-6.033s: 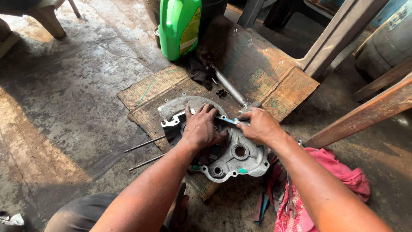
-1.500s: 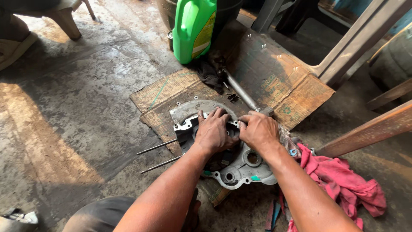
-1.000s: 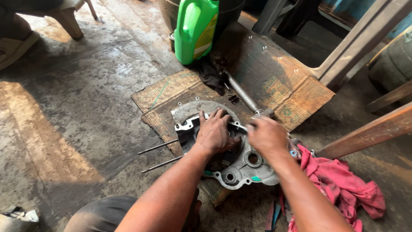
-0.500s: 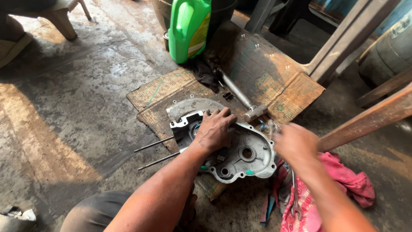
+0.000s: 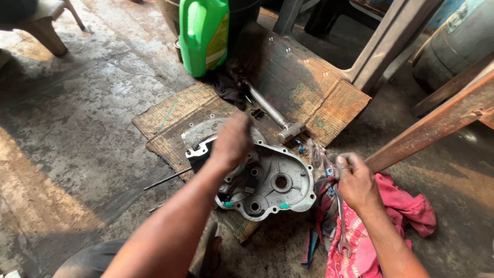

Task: The person is working on a disassembled engine casing placed on a piece of cardboard on the floor. They use a wrench to tighten bolts on the casing and a red cloth to wipe the interior surfaces.

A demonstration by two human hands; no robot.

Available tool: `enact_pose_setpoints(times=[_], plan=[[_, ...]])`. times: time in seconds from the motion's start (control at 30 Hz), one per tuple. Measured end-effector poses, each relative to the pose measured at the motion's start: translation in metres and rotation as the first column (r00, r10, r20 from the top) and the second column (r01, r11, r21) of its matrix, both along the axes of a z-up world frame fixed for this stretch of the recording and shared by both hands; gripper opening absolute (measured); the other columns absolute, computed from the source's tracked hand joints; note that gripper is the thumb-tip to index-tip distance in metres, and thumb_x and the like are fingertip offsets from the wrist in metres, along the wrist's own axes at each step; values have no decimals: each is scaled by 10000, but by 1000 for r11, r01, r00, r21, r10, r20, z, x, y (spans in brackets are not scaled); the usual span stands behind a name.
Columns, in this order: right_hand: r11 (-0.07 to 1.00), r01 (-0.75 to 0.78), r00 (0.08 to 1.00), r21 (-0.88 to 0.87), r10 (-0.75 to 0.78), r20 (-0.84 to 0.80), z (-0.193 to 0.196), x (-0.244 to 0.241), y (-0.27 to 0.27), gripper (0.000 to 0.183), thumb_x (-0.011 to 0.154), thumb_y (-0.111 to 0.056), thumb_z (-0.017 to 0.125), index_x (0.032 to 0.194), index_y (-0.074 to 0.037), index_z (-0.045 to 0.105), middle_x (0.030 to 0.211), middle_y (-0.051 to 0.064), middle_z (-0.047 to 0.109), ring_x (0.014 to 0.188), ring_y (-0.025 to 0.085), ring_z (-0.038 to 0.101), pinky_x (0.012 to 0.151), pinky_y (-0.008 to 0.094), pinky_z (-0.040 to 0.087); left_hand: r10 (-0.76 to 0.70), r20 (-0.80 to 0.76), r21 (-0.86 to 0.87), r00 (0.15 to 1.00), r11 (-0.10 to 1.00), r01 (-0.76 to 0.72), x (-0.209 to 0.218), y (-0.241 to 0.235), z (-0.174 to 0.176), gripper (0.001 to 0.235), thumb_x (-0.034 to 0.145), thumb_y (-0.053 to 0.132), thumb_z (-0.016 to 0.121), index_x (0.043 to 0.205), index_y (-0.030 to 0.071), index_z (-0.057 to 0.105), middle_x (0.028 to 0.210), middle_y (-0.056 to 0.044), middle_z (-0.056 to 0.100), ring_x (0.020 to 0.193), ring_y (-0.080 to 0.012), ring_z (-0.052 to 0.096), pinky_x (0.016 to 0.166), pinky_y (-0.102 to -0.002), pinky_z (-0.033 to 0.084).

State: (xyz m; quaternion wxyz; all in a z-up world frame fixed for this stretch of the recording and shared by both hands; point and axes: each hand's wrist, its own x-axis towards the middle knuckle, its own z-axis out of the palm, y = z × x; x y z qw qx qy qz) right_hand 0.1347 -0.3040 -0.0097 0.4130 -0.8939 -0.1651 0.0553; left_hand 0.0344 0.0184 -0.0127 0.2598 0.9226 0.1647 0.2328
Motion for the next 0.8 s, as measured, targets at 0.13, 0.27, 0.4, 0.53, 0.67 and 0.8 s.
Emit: enact_pose_setpoints(times=[0.13,0.27,0.4,0.53,0.67,0.8], plan=[[985,-151,984,87,158,-85,11,-7,0,215,1058,-208,548,1103,-40,673,878,71,644,810,123,573,739,314,488,338,-110,-366,935,860,-354,10,50,8,455,1034,507,590,1141,82,710,1018,-137,704,911,-297,677,809,-467,559],[938,-347,930,11,343,133,23,-21,10,215,936,-129,623,1121,-49,701,999,85,723,961,188,674,872,313,515,368,62,-183,928,918,-352,7,56,5,471,880,409,749,1143,23,684,1124,-164,679,1000,-274,666,867,-448,551],[943,-308,928,-128,327,175,34,-33,19,198,914,-120,663,1084,-68,750,1035,118,763,982,274,734,897,363,536,66,18,-183,998,981,-62,12,5,6,307,977,391,672,1111,131,763,1221,-102,721,1112,-245,697,994,-426,562],[929,-324,880,-176,365,306,44,-36,24,235,876,-106,668,1094,-78,749,1066,132,755,983,314,728,876,389,552,-349,-12,11,937,937,349,-4,-40,8,465,876,435,727,1239,147,704,1197,-118,685,1171,-295,610,1058,-556,384],[891,-353,834,-286,438,335,48,-39,23,261,829,-83,668,1066,-118,772,1036,108,767,959,331,725,879,410,551,-436,-103,33,894,897,441,-10,-46,12,529,877,509,720,1302,196,680,1204,-91,674,1203,-301,559,1072,-564,335],[862,-323,806,-392,467,363,46,-37,24,222,808,-97,700,1007,-136,791,958,78,786,907,315,727,922,458,506,-436,-93,81,895,893,443,-10,-45,8,530,831,472,745,1288,210,681,1183,-85,669,1201,-295,569,1068,-547,349]])
